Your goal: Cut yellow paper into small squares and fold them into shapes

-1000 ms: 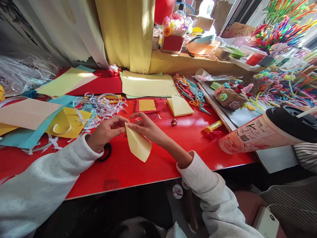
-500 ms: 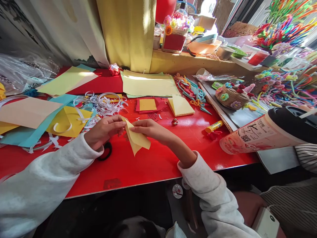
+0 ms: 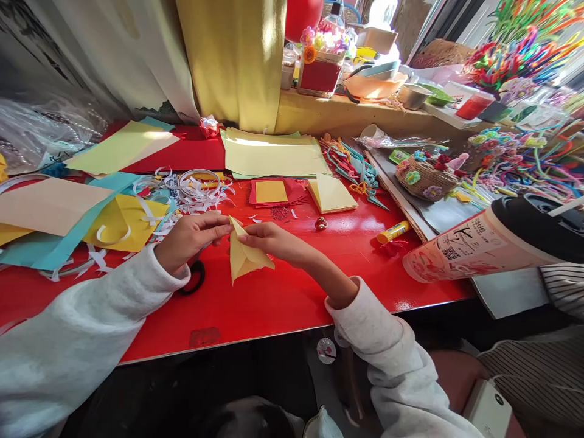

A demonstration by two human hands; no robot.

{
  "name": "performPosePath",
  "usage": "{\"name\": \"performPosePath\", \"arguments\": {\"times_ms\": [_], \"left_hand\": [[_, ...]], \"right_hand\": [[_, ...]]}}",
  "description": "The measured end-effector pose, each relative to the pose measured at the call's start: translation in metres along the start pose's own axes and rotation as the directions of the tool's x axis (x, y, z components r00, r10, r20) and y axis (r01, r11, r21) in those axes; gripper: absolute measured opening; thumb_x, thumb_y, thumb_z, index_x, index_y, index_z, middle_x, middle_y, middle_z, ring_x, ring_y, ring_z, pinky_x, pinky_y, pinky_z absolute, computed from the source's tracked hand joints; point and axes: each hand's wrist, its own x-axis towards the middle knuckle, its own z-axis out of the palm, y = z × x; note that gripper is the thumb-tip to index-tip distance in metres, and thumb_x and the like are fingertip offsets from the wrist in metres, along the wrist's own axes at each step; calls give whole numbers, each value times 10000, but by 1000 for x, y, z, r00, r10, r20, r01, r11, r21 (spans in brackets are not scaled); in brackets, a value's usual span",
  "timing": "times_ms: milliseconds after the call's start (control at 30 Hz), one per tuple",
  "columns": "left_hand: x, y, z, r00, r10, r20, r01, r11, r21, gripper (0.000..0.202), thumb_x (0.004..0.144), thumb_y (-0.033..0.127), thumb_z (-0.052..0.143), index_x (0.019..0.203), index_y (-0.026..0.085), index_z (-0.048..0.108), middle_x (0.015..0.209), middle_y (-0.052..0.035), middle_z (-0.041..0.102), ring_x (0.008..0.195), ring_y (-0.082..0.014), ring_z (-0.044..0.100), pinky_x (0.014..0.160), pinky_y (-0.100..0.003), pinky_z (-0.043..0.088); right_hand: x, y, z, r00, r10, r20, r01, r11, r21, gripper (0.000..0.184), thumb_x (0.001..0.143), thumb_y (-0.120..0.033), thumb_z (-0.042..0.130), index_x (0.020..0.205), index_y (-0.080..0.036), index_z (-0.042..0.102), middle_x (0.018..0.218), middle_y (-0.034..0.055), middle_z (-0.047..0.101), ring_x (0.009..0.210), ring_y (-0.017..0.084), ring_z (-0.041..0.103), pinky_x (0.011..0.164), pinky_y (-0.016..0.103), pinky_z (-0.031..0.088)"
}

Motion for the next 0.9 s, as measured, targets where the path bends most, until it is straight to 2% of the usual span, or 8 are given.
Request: {"name": "performPosePath", "arguments": {"times_ms": [133, 233, 367, 500, 700, 900], "left_hand": [[-2, 2, 0, 1000, -4, -6, 5, 994, 112, 302, 805, 399, 506, 671, 145, 598, 550, 12, 522, 509, -97, 476, 543, -232, 382], [-3, 1, 1, 1000, 0, -32, 5, 987, 161, 363, 805, 472, 504, 655, 153, 591, 482, 29, 472, 484, -97, 450, 526, -228, 363], [-3, -2, 2, 999, 37, -35, -29, 979, 201, 358, 763, 497, 562, 709, 150, 632, 516, 25, 494, 486, -94, 438, 515, -228, 350], [-4, -3, 4, 997, 55, -52, -44, 978, 202, 347, 766, 490, 563, 708, 154, 632, 515, 22, 501, 474, -95, 438, 505, -232, 343], [-2, -2, 5, 999, 31, 44, -35, 996, 84, 316, 692, 461, 655, 719, 150, 604, 635, 4, 552, 528, -93, 451, 513, -227, 365], [-2, 0, 6, 1000, 23, 5, -24, 999, 28, 319, 658, 448, 692, 690, 147, 591, 640, 9, 555, 509, -81, 436, 500, -226, 359]], "right_hand": [[2, 4, -1, 999, 36, 40, -37, 999, 23, 250, 851, -387, 532, 906, -144, 556, 780, 9, 541, 652, 86, 475, 539, 205, 323], [1, 4, 0, 997, 56, 56, -55, 998, -12, 280, 848, -424, 528, 893, -149, 556, 747, -5, 506, 629, 77, 443, 526, 200, 314], [-1, 0, 5, 994, 50, 96, -45, 998, -54, 315, 817, -465, 554, 836, -151, 550, 667, -36, 431, 577, 61, 385, 506, 192, 297], [0, 2, 8, 996, 49, 72, -49, 999, -7, 328, 775, -458, 607, 837, -138, 568, 686, -22, 480, 569, 63, 407, 502, 203, 285], [4, 8, 7, 998, 63, 14, -63, 998, 15, 332, 750, -447, 629, 770, -121, 569, 632, -28, 480, 527, 61, 387, 481, 214, 247], [5, 11, 7, 998, 68, 14, -68, 997, -26, 326, 742, -435, 638, 731, -114, 577, 594, -35, 445, 512, 56, 358, 479, 217, 234]]}}
